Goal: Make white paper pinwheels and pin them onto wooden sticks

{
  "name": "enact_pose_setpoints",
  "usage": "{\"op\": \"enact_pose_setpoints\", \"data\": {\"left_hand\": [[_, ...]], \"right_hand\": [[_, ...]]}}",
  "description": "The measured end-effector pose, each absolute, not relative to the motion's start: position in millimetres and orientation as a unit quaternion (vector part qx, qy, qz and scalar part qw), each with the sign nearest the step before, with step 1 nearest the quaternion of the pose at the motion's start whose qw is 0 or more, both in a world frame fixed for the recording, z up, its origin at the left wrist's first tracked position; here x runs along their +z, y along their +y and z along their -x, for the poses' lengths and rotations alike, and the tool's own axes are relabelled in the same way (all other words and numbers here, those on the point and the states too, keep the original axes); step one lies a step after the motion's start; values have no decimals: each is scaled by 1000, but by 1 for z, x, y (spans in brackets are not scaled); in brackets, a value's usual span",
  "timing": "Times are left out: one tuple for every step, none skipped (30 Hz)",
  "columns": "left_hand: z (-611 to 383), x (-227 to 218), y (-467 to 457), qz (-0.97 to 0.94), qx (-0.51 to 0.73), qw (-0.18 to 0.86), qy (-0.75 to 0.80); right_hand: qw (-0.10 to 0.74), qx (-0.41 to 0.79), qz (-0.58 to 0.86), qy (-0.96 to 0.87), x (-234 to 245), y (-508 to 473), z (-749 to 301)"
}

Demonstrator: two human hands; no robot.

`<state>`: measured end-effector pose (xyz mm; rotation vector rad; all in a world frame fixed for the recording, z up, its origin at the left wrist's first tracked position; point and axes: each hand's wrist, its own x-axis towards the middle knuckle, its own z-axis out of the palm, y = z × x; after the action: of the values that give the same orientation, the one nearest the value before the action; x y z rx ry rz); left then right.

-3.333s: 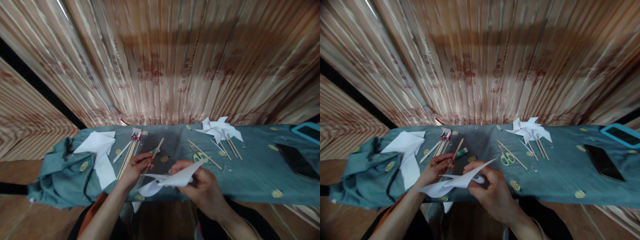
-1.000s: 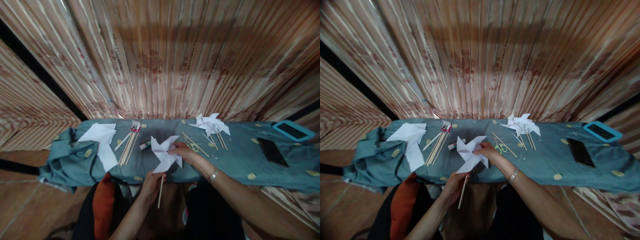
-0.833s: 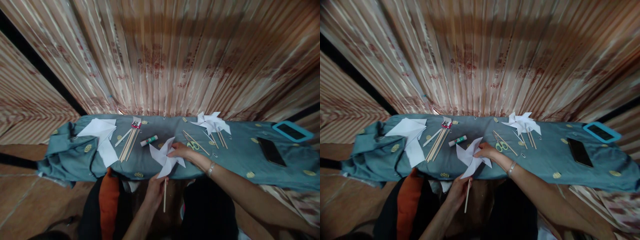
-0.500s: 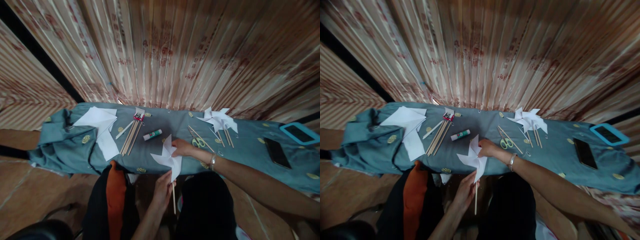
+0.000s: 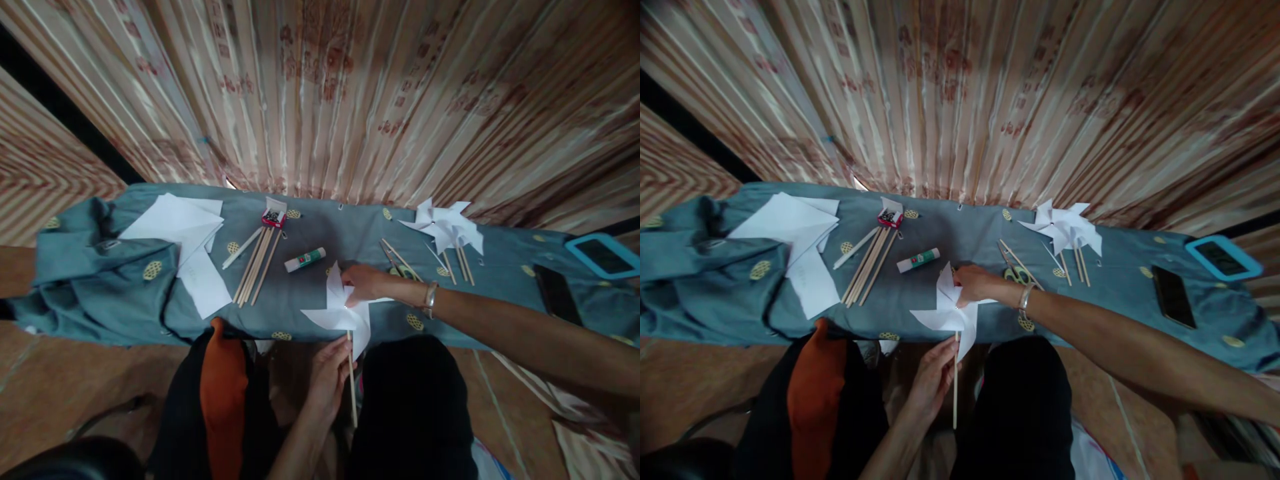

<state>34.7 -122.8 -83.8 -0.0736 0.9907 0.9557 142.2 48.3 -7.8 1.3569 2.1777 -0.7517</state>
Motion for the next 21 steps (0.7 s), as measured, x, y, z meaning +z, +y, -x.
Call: {"op": "enact_pose_setpoints", "data": {"left_hand": [[-35, -84, -123, 35, 440, 773, 457], [-34, -85, -122, 36, 439, 774, 455], [-34, -85, -122, 38, 439, 775, 453], [-34, -85, -122, 41, 439, 775, 452], [-34, -84, -122, 44, 439, 775, 452], [-35, -83, -121, 48, 437, 776, 452], [-35, -82, -121, 52, 435, 777, 452], [-35, -81, -120, 56, 432, 777, 453], [-35, -80, -120, 57, 430, 779, 453], [-35, -79, -119, 58, 428, 780, 453], [-35, -78, -119, 59, 428, 779, 454], [-35, -78, -119, 62, 428, 778, 455], [-35, -78, -118, 66, 429, 777, 456], [-35, -78, -118, 69, 428, 777, 457], [-35, -78, -118, 73, 427, 776, 458], [-35, -79, -118, 73, 426, 776, 459], [-35, -80, -118, 70, 424, 778, 458], [-35, -80, -118, 67, 424, 779, 456], [-35, -80, -118, 63, 425, 780, 454], [-34, -80, -118, 59, 427, 781, 452], [-34, -79, -118, 53, 429, 783, 447]], "right_hand": [[234, -272, -493, 793, -8, 48, -142], [237, -272, -492, 792, -8, 48, -142], [239, -272, -492, 792, -9, 48, -143], [240, -273, -491, 791, -9, 48, -143], [242, -275, -491, 791, -10, 49, -143], [243, -276, -490, 790, -11, 49, -143], [243, -278, -489, 790, -11, 50, -143], [243, -279, -488, 791, -11, 50, -143], [242, -280, -488, 791, -11, 50, -143], [241, -280, -488, 791, -11, 50, -143], [240, -280, -488, 791, -11, 50, -143], [239, -281, -488, 791, -10, 49, -143], [237, -282, -488, 791, -11, 49, -143], [235, -283, -488, 791, -11, 49, -144], [233, -283, -488, 792, -12, 49, -145], [231, -284, -489, 792, -13, 49, -146], [228, -283, -488, 794, -15, 49, -146], [226, -281, -486, 796, -16, 49, -147], [225, -279, -484, 798, -17, 49, -147], [226, -277, -482, 800, -17, 49, -148], [227, -274, -480, 801, -17, 50, -147]]}}
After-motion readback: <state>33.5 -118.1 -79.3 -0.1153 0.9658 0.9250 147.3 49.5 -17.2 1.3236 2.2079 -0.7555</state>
